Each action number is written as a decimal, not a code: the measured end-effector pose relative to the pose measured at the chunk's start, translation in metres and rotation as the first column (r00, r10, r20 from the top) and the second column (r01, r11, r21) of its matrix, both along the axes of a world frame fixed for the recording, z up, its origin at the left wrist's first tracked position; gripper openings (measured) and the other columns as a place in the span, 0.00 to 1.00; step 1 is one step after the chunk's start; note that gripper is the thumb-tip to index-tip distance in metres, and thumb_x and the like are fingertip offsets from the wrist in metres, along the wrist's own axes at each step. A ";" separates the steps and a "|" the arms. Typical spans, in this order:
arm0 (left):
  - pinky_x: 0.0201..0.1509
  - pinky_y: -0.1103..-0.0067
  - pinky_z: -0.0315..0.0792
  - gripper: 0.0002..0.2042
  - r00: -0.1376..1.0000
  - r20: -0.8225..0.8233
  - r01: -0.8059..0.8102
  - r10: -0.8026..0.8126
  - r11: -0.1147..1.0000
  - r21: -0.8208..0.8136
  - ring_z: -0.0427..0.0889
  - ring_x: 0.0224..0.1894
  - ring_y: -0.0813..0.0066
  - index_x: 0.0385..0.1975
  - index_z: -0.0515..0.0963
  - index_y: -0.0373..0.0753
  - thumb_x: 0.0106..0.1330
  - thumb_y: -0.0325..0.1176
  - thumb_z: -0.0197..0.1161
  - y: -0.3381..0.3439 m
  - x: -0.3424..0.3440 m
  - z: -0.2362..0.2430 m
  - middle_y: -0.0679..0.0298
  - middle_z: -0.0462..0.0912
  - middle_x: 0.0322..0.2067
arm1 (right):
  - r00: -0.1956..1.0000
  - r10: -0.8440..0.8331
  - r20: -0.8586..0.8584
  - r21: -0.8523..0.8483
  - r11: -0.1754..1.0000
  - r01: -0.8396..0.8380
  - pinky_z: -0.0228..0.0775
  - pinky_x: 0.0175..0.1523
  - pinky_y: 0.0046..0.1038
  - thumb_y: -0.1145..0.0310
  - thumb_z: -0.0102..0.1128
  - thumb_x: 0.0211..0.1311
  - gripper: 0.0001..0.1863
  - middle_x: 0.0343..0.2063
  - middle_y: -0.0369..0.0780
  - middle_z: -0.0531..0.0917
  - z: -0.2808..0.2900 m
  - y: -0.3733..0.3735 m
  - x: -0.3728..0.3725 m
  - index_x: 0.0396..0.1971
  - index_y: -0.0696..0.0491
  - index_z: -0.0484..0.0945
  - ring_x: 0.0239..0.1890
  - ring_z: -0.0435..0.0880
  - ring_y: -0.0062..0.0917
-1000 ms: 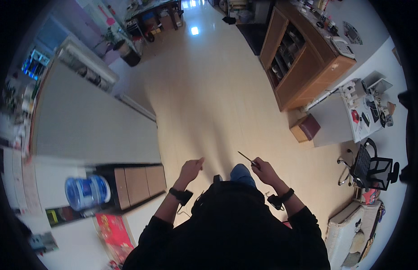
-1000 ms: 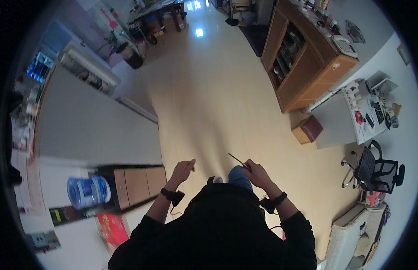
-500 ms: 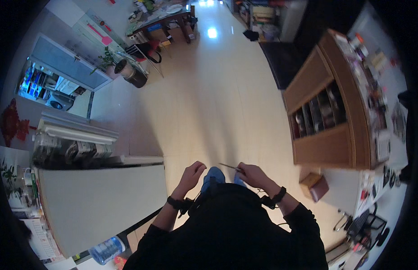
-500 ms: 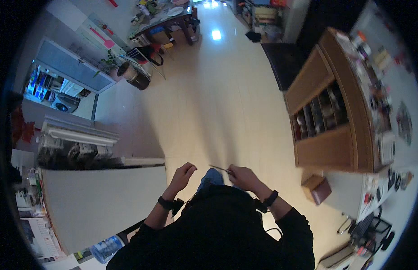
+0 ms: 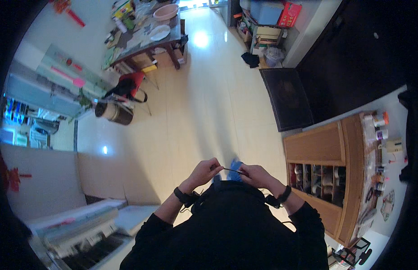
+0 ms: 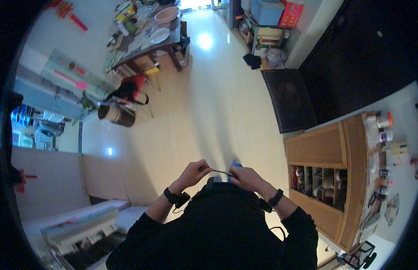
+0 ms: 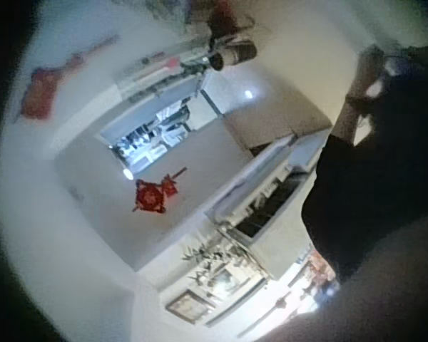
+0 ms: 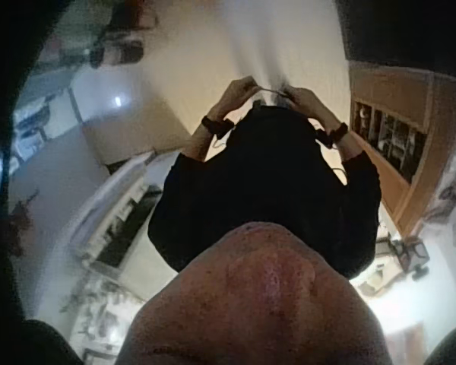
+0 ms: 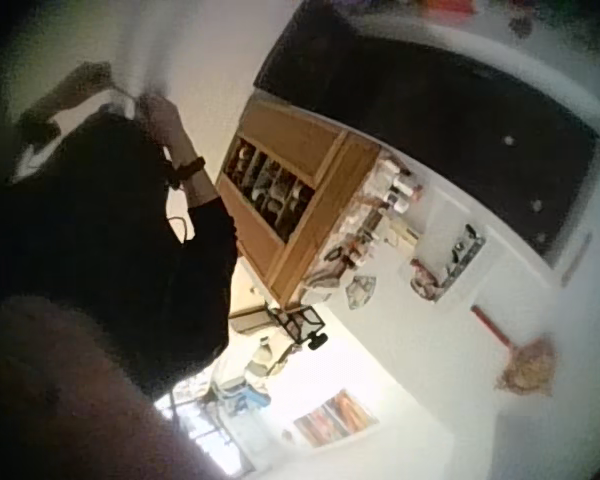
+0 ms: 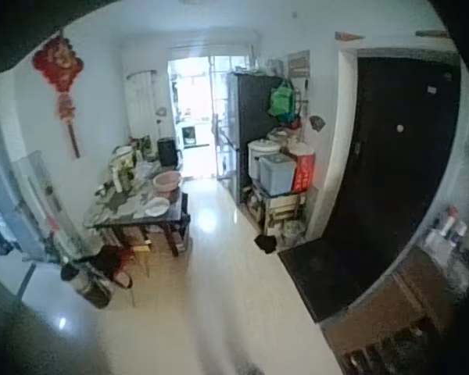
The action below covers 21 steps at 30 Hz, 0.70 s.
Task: The person uses a screwdriver to remove screws from a gas stove burner grate, then lifts the grate and burner cap. They continue unscrewing and removing the burner base, exposing the internal burner assembly. The person briefly walks away to retrieve another screwdriver and returns to continue disassembly.
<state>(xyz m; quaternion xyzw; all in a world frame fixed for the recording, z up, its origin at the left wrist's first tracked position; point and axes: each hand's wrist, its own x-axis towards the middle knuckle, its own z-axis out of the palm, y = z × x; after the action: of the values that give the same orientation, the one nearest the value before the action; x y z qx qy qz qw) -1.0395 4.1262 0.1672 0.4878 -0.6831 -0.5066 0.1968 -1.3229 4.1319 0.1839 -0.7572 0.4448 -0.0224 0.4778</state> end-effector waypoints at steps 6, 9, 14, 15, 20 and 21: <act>0.29 0.75 0.72 0.13 0.999 0.038 0.035 -0.035 0.999 0.014 0.76 0.23 0.75 0.31 0.77 0.35 0.70 0.37 0.69 -0.242 -0.022 -0.016 0.59 0.80 0.21 | 0.984 -0.076 0.159 0.275 0.961 0.029 0.74 0.42 0.39 0.61 0.59 0.70 0.12 0.33 0.46 0.83 -0.036 -0.223 -0.027 0.44 0.53 0.75 0.34 0.83 0.37; 0.28 0.76 0.69 0.13 0.986 0.028 -0.162 0.163 0.986 -0.036 0.72 0.23 0.79 0.30 0.76 0.34 0.70 0.35 0.68 -0.356 -0.011 -0.010 0.63 0.75 0.20 | 0.972 -0.136 0.193 0.278 0.957 0.079 0.68 0.36 0.29 0.65 0.60 0.69 0.09 0.23 0.34 0.73 -0.043 -0.359 -0.024 0.38 0.55 0.75 0.28 0.71 0.20; 0.25 0.79 0.64 0.13 0.760 -0.140 -0.645 0.635 0.763 -0.045 0.66 0.21 0.83 0.30 0.74 0.38 0.74 0.39 0.63 -0.517 0.041 -0.009 0.71 0.69 0.21 | 0.951 -0.189 0.243 0.226 0.965 0.134 0.64 0.34 0.25 0.62 0.60 0.70 0.12 0.23 0.31 0.70 -0.030 -0.587 -0.026 0.35 0.56 0.75 0.28 0.67 0.16; 0.24 0.81 0.64 0.13 0.679 -0.171 -0.714 0.714 0.696 0.069 0.66 0.21 0.84 0.31 0.74 0.38 0.76 0.39 0.61 -0.547 0.053 -0.012 0.71 0.70 0.21 | 0.945 -0.204 0.257 0.210 0.966 0.151 0.63 0.34 0.25 0.61 0.59 0.72 0.13 0.23 0.30 0.69 -0.029 -0.630 -0.024 0.35 0.56 0.75 0.28 0.66 0.15; 0.17 0.82 0.56 0.20 0.264 -0.491 -0.585 0.830 0.543 0.602 0.61 0.16 0.84 0.28 0.71 0.42 0.81 0.48 0.47 -0.736 0.097 -0.041 0.73 0.64 0.17 | 0.870 -0.416 0.266 0.273 0.898 0.346 0.63 0.31 0.24 0.56 0.56 0.75 0.18 0.20 0.31 0.71 -0.039 -0.841 0.002 0.33 0.57 0.76 0.25 0.68 0.16; 0.17 0.82 0.54 0.22 0.271 -0.459 -0.585 0.846 0.524 0.620 0.59 0.14 0.83 0.27 0.69 0.43 0.81 0.51 0.45 -0.783 0.099 -0.042 0.73 0.63 0.16 | 0.869 -0.467 0.164 0.230 0.874 0.427 0.62 0.29 0.22 0.57 0.55 0.75 0.17 0.20 0.29 0.70 -0.040 -0.878 0.009 0.32 0.56 0.76 0.24 0.68 0.14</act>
<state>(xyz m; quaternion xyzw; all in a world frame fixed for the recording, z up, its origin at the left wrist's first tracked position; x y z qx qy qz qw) -0.9404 3.3433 0.1249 0.5278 -0.1472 -0.6099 0.5726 -1.3135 3.2539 0.1437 -0.5781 0.5546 -0.1728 0.5731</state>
